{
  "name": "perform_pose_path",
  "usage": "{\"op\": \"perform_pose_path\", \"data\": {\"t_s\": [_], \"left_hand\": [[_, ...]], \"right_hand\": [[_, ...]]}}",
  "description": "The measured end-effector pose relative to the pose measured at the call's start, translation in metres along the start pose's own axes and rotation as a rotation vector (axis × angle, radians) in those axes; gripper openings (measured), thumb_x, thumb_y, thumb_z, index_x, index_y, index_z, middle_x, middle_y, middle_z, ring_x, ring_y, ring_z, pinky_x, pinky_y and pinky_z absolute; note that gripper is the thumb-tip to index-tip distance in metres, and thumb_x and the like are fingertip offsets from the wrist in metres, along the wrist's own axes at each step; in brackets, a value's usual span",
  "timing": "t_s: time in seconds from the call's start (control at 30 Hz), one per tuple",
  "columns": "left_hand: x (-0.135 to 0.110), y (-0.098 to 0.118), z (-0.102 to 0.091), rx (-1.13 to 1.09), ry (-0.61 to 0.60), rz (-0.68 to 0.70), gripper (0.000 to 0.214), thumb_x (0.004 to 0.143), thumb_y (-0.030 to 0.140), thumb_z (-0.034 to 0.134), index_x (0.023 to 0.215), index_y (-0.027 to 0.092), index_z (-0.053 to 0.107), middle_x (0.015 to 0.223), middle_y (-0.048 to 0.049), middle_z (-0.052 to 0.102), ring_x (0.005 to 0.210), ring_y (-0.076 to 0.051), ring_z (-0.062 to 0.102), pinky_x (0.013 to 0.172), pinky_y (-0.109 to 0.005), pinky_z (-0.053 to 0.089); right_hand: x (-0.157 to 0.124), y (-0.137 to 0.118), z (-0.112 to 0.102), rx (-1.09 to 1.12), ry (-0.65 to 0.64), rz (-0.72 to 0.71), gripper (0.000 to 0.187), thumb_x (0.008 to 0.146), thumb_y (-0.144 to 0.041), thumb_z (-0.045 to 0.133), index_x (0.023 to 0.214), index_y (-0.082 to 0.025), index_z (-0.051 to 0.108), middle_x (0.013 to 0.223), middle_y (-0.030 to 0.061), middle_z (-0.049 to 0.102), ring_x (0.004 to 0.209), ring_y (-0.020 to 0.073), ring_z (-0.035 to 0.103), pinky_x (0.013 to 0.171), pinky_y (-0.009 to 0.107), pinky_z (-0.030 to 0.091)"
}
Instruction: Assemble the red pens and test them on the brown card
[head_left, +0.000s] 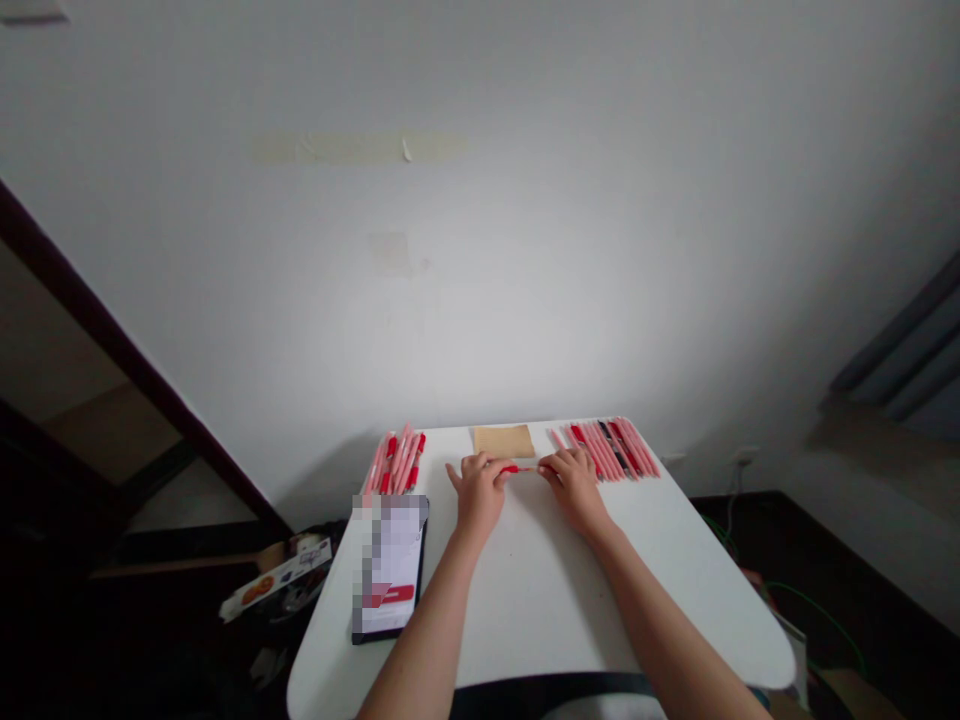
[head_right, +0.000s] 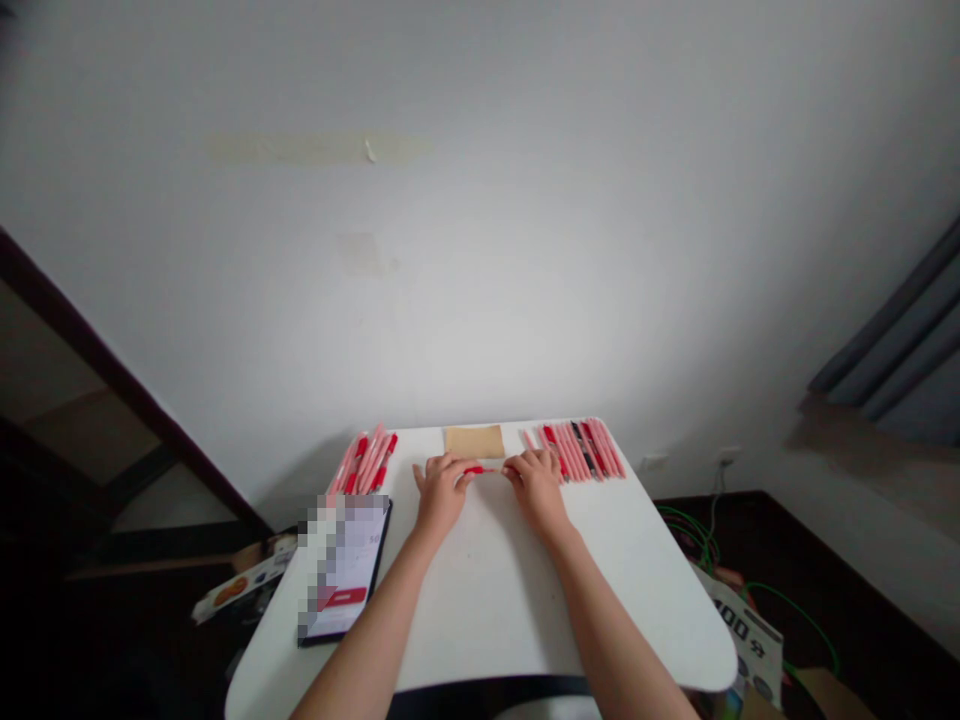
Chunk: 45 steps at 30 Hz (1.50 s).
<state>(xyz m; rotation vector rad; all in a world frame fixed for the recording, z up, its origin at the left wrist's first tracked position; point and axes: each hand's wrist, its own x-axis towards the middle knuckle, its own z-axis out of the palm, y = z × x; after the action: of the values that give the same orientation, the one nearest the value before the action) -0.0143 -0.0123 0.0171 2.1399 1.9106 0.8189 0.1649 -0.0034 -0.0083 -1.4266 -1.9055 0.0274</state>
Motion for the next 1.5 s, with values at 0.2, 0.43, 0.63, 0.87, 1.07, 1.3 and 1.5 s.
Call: {"op": "perform_pose_path", "data": {"t_s": [0.2, 0.43, 0.63, 0.87, 1.07, 1.3, 1.5], "left_hand": [[0.0, -0.001, 0.002, 0.012, 0.028, 0.025, 0.023, 0.086, 0.028, 0.055, 0.103, 0.037, 0.068, 0.108, -0.0013, 0.064, 0.11, -0.022, 0.048, 0.109, -0.066, 0.014], [0.0, -0.002, 0.002, -0.003, 0.015, 0.021, 0.023, 0.087, 0.028, 0.054, 0.103, 0.037, 0.068, 0.109, -0.0016, 0.064, 0.112, -0.022, 0.047, 0.11, -0.065, 0.013], [0.0, -0.003, 0.004, -0.017, 0.018, 0.014, 0.024, 0.087, 0.027, 0.054, 0.103, 0.037, 0.068, 0.109, -0.0017, 0.064, 0.112, -0.022, 0.046, 0.111, -0.065, 0.011], [0.0, -0.003, 0.005, -0.015, 0.038, 0.04, 0.022, 0.086, 0.028, 0.055, 0.101, 0.037, 0.069, 0.105, -0.0015, 0.064, 0.109, -0.022, 0.048, 0.11, -0.066, 0.013], [0.0, -0.004, 0.007, -0.01, 0.055, 0.038, 0.023, 0.087, 0.028, 0.054, 0.101, 0.037, 0.069, 0.105, -0.0017, 0.064, 0.109, -0.022, 0.049, 0.109, -0.066, 0.013], [0.001, -0.005, 0.007, -0.023, 0.072, 0.045, 0.022, 0.086, 0.028, 0.055, 0.1, 0.037, 0.069, 0.102, -0.001, 0.065, 0.108, -0.021, 0.049, 0.109, -0.067, 0.015], [0.001, -0.006, 0.008, -0.026, 0.073, 0.05, 0.021, 0.086, 0.028, 0.056, 0.1, 0.038, 0.069, 0.103, -0.0012, 0.065, 0.108, -0.021, 0.05, 0.109, -0.067, 0.015]], "right_hand": [[-0.001, 0.002, 0.001, -0.038, -0.02, 0.02, 0.025, 0.093, -0.04, 0.046, 0.093, -0.03, 0.069, 0.085, 0.0061, 0.064, 0.093, 0.0256, 0.046, 0.088, 0.044, 0.034], [-0.001, -0.008, -0.004, 0.038, 0.002, 0.051, 0.018, 0.088, -0.034, 0.053, 0.103, -0.027, 0.061, 0.087, 0.005, 0.066, 0.096, 0.0247, 0.048, 0.094, 0.046, 0.032], [-0.002, -0.004, -0.002, 0.046, 0.021, 0.044, 0.008, 0.088, -0.032, 0.055, 0.091, -0.027, 0.06, 0.089, 0.0027, 0.067, 0.098, 0.0242, 0.047, 0.095, 0.047, 0.029], [-0.001, 0.002, 0.0, -0.004, 0.012, 0.027, 0.019, 0.09, -0.042, 0.051, 0.087, -0.03, 0.065, 0.087, 0.0039, 0.067, 0.098, 0.0263, 0.048, 0.094, 0.049, 0.029], [-0.001, 0.001, 0.001, -0.007, -0.004, 0.02, 0.016, 0.09, -0.04, 0.053, 0.092, -0.029, 0.065, 0.091, 0.0033, 0.067, 0.098, 0.0254, 0.048, 0.098, 0.05, 0.027], [-0.001, -0.001, 0.0, 0.008, -0.002, 0.041, 0.013, 0.09, -0.034, 0.052, 0.093, -0.026, 0.062, 0.092, 0.0028, 0.067, 0.097, 0.0235, 0.049, 0.097, 0.049, 0.028], [-0.001, 0.003, 0.001, -0.058, -0.012, 0.023, 0.02, 0.091, -0.041, 0.05, 0.091, -0.029, 0.067, 0.091, 0.0037, 0.066, 0.1, 0.0253, 0.048, 0.096, 0.048, 0.029]]}}
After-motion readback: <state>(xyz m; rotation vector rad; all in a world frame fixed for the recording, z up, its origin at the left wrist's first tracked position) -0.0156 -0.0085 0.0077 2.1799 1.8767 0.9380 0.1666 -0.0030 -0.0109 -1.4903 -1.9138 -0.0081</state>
